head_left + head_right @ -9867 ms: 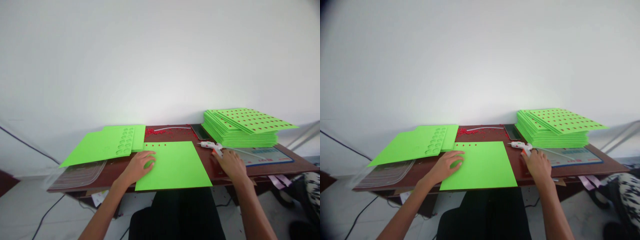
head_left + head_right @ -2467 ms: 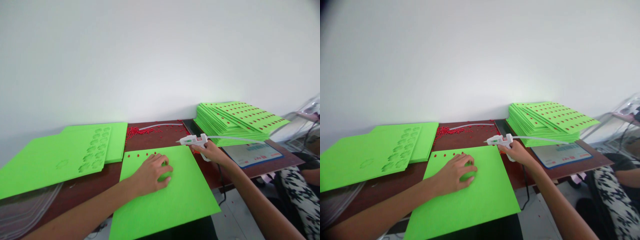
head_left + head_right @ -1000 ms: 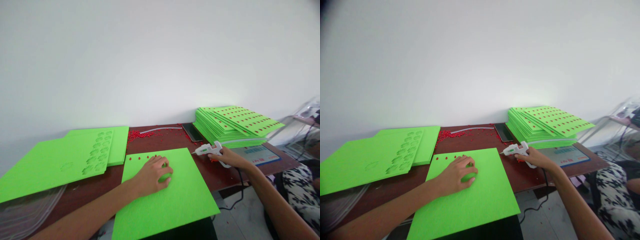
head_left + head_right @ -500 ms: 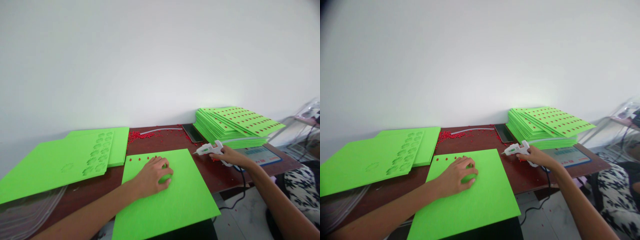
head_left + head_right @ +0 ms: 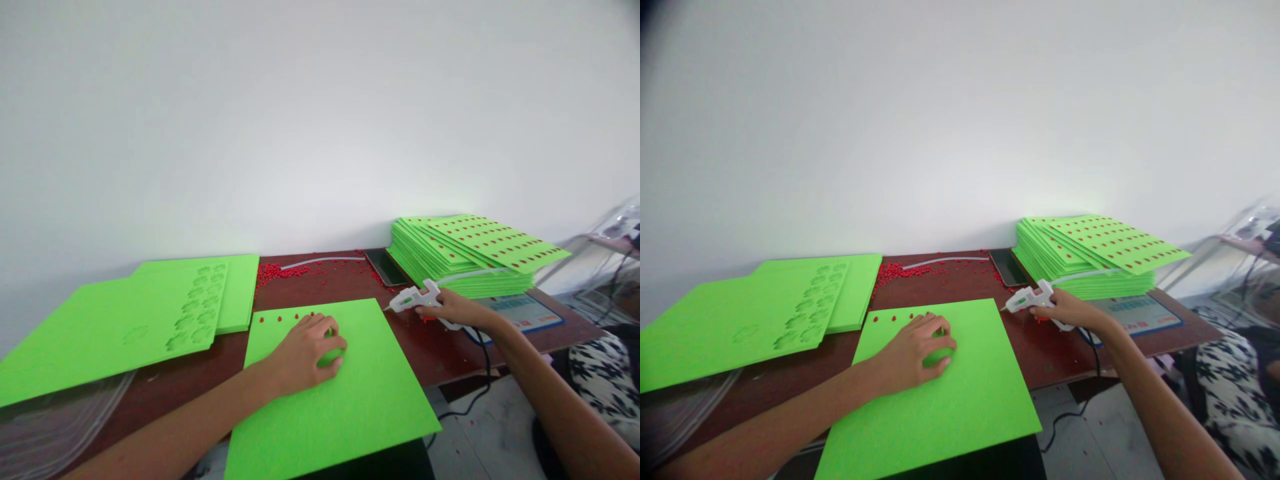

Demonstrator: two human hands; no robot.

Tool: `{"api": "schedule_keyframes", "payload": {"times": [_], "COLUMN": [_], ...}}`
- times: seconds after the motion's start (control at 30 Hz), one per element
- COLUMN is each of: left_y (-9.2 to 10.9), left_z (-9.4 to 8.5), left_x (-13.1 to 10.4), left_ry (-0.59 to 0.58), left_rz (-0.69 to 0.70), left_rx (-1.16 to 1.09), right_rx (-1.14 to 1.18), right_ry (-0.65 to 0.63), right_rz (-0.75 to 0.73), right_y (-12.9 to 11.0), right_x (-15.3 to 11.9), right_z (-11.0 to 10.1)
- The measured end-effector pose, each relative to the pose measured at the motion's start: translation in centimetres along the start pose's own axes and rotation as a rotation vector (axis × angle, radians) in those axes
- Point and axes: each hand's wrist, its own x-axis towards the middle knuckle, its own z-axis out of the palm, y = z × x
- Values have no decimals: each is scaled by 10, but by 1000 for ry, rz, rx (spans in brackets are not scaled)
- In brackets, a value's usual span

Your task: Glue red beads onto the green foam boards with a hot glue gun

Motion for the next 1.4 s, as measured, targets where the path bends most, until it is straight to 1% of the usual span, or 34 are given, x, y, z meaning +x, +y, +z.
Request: {"api": "schedule_keyframes", "payload": {"times": [0.1, 0.13, 0.33, 0.47, 0.53, 0.63, 0.73, 1.0, 1.2, 1.4], "left_y": [0, 1, 1, 0, 0, 0, 0, 0, 1, 1], "left_z": [0, 0, 0, 0, 0, 0, 0, -1, -1, -1], "left_x": [0, 0, 1, 1, 0, 0, 0, 0, -1, -1], "left_ry": [6, 5, -14, -21, -19, -15, -16, -23, -33, -32], "left_rz": [4, 0, -14, -22, -18, -13, -12, -19, -26, -24], "left_rx": [7, 7, 2, -6, -6, -3, 3, 8, -2, -1], "right_rx": [2, 0, 5, 42, 49, 38, 28, 20, 5, -16], "right_ry": [-107, -108, -78, -2, 16, 3, -14, -20, -4, -18], "right_rz": [3, 2, 4, -81, -89, -61, -52, -92, -49, -54], "right_y": [-1, -2, -16, -17, -16, -16, -16, -16, -12, -13], "right_x": [6, 7, 0, -1, 1, 3, 3, 0, 5, 5], "right_z": [1, 2, 6, 16, 23, 31, 36, 37, 38, 37]}}
